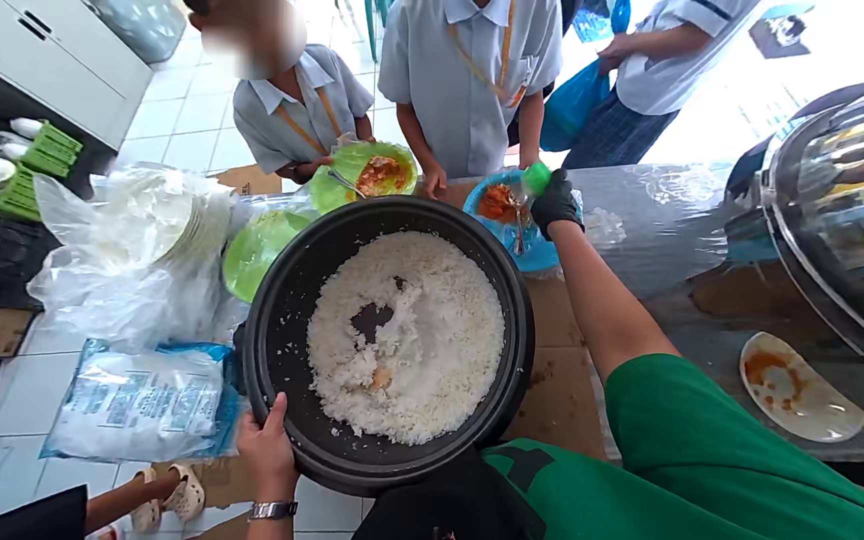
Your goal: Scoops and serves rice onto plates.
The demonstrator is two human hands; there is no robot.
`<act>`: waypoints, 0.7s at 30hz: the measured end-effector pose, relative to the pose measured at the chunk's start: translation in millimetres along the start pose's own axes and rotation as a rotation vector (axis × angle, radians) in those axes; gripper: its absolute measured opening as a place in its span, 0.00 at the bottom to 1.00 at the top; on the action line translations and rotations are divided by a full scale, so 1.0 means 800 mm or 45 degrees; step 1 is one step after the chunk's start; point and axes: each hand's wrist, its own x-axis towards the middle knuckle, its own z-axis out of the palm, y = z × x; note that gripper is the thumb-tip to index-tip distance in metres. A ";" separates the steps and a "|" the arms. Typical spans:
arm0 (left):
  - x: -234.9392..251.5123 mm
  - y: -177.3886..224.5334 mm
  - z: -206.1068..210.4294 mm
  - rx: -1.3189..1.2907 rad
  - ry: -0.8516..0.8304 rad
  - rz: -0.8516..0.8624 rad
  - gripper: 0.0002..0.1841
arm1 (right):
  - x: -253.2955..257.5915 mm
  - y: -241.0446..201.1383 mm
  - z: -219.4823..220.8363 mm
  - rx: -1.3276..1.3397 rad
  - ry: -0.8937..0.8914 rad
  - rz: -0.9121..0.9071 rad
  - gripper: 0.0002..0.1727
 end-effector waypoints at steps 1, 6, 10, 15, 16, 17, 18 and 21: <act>0.000 -0.001 0.000 -0.009 0.001 0.005 0.14 | 0.020 0.023 0.020 -0.128 0.047 -0.201 0.46; -0.002 0.001 0.001 -0.041 0.002 -0.014 0.15 | -0.061 -0.015 -0.037 0.220 0.097 0.068 0.44; 0.002 -0.003 0.001 -0.046 0.002 -0.017 0.17 | -0.147 -0.054 -0.073 0.913 0.079 -0.024 0.34; 0.001 0.010 -0.002 -0.011 -0.060 -0.014 0.21 | -0.307 -0.140 -0.042 0.620 -0.694 -0.391 0.27; 0.000 0.007 -0.003 -0.027 -0.072 -0.033 0.22 | -0.337 -0.154 -0.019 0.370 -0.895 -0.448 0.27; 0.001 -0.001 -0.005 -0.049 -0.090 -0.058 0.23 | -0.364 -0.166 0.010 0.108 -1.086 -0.521 0.29; 0.002 -0.009 -0.006 -0.072 -0.113 -0.071 0.25 | -0.388 -0.175 0.041 -0.124 -1.249 -0.613 0.34; 0.004 -0.024 -0.011 -0.117 -0.181 -0.039 0.28 | -0.434 -0.199 0.130 -0.526 -1.439 -0.849 0.43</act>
